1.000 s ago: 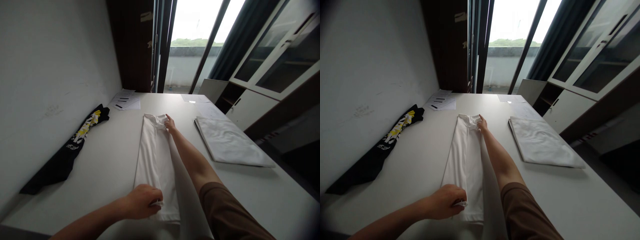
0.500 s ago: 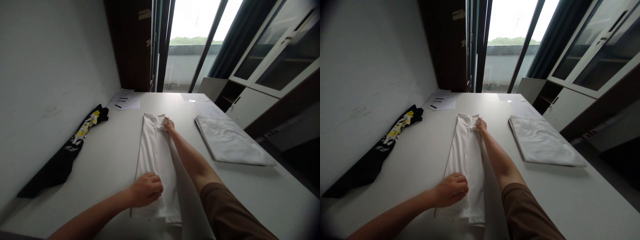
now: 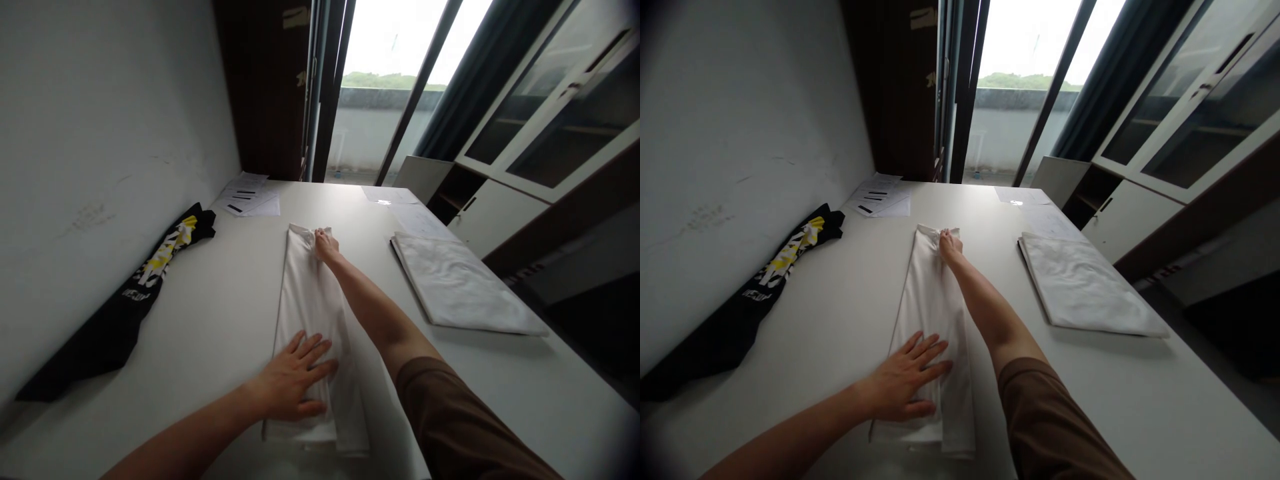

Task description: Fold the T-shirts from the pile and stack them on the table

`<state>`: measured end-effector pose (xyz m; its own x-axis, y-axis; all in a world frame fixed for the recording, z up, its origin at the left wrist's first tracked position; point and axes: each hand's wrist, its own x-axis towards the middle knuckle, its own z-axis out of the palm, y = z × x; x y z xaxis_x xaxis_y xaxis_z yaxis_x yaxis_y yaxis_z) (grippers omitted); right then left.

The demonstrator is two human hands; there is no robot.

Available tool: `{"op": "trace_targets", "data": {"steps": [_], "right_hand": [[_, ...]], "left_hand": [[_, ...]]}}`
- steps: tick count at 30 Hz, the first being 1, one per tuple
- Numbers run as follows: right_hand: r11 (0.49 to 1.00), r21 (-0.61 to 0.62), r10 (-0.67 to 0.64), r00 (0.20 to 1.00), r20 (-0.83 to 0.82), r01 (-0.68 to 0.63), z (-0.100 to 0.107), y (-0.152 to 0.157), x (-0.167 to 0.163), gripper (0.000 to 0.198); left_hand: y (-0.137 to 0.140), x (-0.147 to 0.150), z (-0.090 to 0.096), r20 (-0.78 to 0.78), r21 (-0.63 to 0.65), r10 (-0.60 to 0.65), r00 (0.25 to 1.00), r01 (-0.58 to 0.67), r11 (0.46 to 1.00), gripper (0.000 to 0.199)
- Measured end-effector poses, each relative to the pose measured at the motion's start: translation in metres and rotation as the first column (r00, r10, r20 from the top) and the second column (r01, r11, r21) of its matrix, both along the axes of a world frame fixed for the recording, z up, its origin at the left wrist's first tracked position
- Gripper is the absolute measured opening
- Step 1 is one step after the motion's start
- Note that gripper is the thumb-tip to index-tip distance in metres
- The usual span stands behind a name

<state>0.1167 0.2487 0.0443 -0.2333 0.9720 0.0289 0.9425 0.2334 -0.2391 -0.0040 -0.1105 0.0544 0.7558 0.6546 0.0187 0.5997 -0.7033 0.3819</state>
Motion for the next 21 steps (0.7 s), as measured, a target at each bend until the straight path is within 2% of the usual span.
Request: {"op": "trace_targets", "data": {"steps": [4, 7, 10, 12, 16, 21], "right_hand": [[0.994, -0.051, 0.092, 0.996, -0.01, -0.092, 0.001, -0.01, -0.029, 0.069], [0.988, -0.058, 0.142, 0.989, -0.047, -0.144, -0.005, -0.02, -0.036, 0.061], [0.991, 0.068, 0.122, 0.988, -0.094, -0.116, -0.015, -0.025, -0.029, 0.052], [0.985, 0.092, 0.153, 0.985, -0.079, -0.146, -0.024, -0.024, -0.019, 0.05], [0.974, 0.004, 0.228, 0.974, 0.003, -0.228, -0.038, -0.012, 0.004, 0.059], [0.99, -0.05, 0.129, 0.991, -0.023, -0.13, -0.042, 0.005, 0.016, 0.065]], "left_hand": [[0.001, -0.005, 0.003, 0.035, -0.043, 0.004, 0.999, -0.002, 0.999, 0.079], [0.001, -0.009, 0.005, 0.052, -0.052, 0.0, 0.999, 0.003, 0.999, 0.078], [0.0, -0.011, 0.004, 0.057, -0.056, -0.011, 0.998, 0.014, 0.998, 0.078], [0.0, -0.011, 0.003, 0.063, -0.054, -0.013, 0.998, 0.017, 0.998, 0.077], [-0.001, -0.01, -0.001, 0.054, -0.029, -0.008, 0.999, 0.009, 1.0, 0.076], [-0.003, -0.009, -0.004, 0.04, -0.009, -0.01, 0.999, 0.011, 1.0, 0.076]]}}
